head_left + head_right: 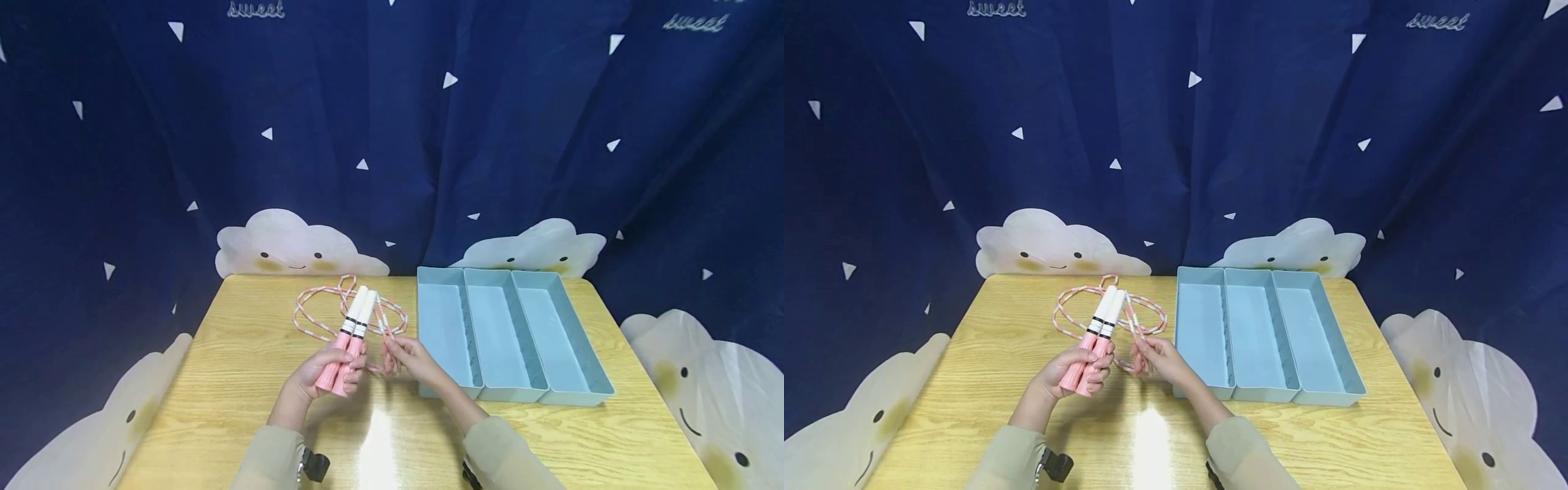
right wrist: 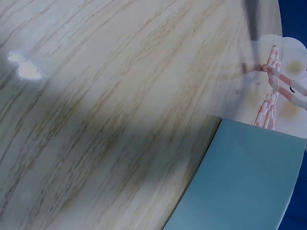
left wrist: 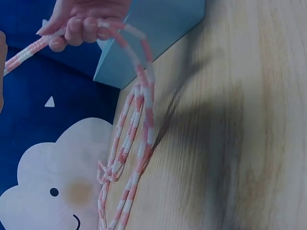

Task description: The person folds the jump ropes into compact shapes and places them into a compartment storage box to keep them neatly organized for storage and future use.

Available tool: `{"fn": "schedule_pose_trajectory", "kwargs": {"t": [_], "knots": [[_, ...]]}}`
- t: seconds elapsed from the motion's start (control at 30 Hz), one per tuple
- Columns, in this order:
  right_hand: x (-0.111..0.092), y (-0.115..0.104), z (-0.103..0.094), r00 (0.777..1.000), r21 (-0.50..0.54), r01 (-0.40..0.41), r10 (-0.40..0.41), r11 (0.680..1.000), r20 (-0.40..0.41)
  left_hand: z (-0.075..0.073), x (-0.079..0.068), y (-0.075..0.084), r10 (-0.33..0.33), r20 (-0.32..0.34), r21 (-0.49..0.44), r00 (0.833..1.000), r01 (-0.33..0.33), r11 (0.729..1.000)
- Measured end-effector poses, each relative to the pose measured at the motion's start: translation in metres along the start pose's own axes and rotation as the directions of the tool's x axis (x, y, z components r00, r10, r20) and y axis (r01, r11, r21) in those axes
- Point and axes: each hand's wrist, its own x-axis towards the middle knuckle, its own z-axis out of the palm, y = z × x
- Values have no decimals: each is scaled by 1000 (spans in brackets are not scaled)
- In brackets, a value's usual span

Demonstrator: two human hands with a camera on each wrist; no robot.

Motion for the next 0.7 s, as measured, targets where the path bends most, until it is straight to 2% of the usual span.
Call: {"fn": "schedule_pose_trajectory", "kwargs": {"t": [0.3, 0.53, 0.7], "knots": [[-1, 2, -2, 999, 85, -32, 29, 996, 38, 0, 1, 3, 19, -2, 3, 1000, -19, 1000], [-5, 5, -3, 992, 60, -76, 69, 995, 106, -3, -1, 10, 99, 15, -5, 995, -99, 995], [-6, 6, -2, 991, 48, -96, 91, 994, 102, -5, -3, 14, 107, 19, 8, 994, -107, 994]]}}
